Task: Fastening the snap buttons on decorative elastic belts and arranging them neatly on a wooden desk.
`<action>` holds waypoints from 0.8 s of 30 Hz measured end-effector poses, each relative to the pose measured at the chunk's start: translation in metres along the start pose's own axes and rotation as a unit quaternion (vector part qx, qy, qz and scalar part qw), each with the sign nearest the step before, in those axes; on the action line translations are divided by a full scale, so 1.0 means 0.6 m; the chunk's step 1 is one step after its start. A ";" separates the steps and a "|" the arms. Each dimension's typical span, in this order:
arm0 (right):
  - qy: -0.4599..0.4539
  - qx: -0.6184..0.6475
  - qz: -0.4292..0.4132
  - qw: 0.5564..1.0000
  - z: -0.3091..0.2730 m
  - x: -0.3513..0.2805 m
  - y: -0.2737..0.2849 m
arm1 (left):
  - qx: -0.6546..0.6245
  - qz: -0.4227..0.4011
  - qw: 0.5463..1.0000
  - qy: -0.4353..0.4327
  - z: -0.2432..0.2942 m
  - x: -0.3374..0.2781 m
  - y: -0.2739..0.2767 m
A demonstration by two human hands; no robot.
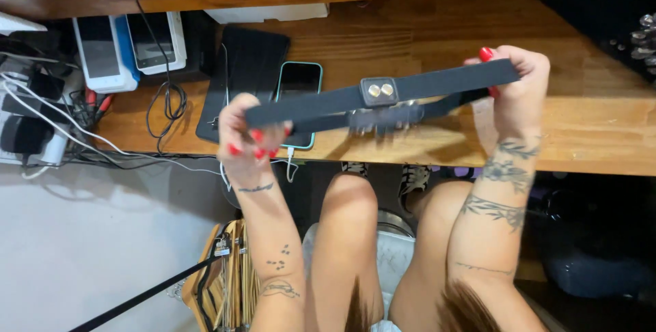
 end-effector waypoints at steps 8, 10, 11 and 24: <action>0.131 0.579 -0.325 0.736 -0.024 -0.039 -0.016 | -0.426 0.034 0.896 -0.121 0.040 -0.018 0.051; 0.102 0.668 -0.274 0.685 -0.016 -0.030 -0.039 | -0.467 0.041 0.874 -0.125 0.024 -0.009 0.045; 0.077 0.745 -0.216 0.626 -0.007 -0.018 -0.042 | -0.509 0.044 0.850 -0.126 0.012 0.000 0.044; -0.298 0.645 0.261 0.654 0.201 -0.014 -0.128 | -0.354 0.370 0.857 -0.062 -0.122 0.063 0.178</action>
Point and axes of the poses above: each hand's wrist, its own x-axis towards the middle knuckle, its own y-axis out of the back of the hand, z = x × y, the point moved 10 cm from there along x, towards the middle knuckle, and after that the axes turned 9 degrees about y, right-handed, at the moved point
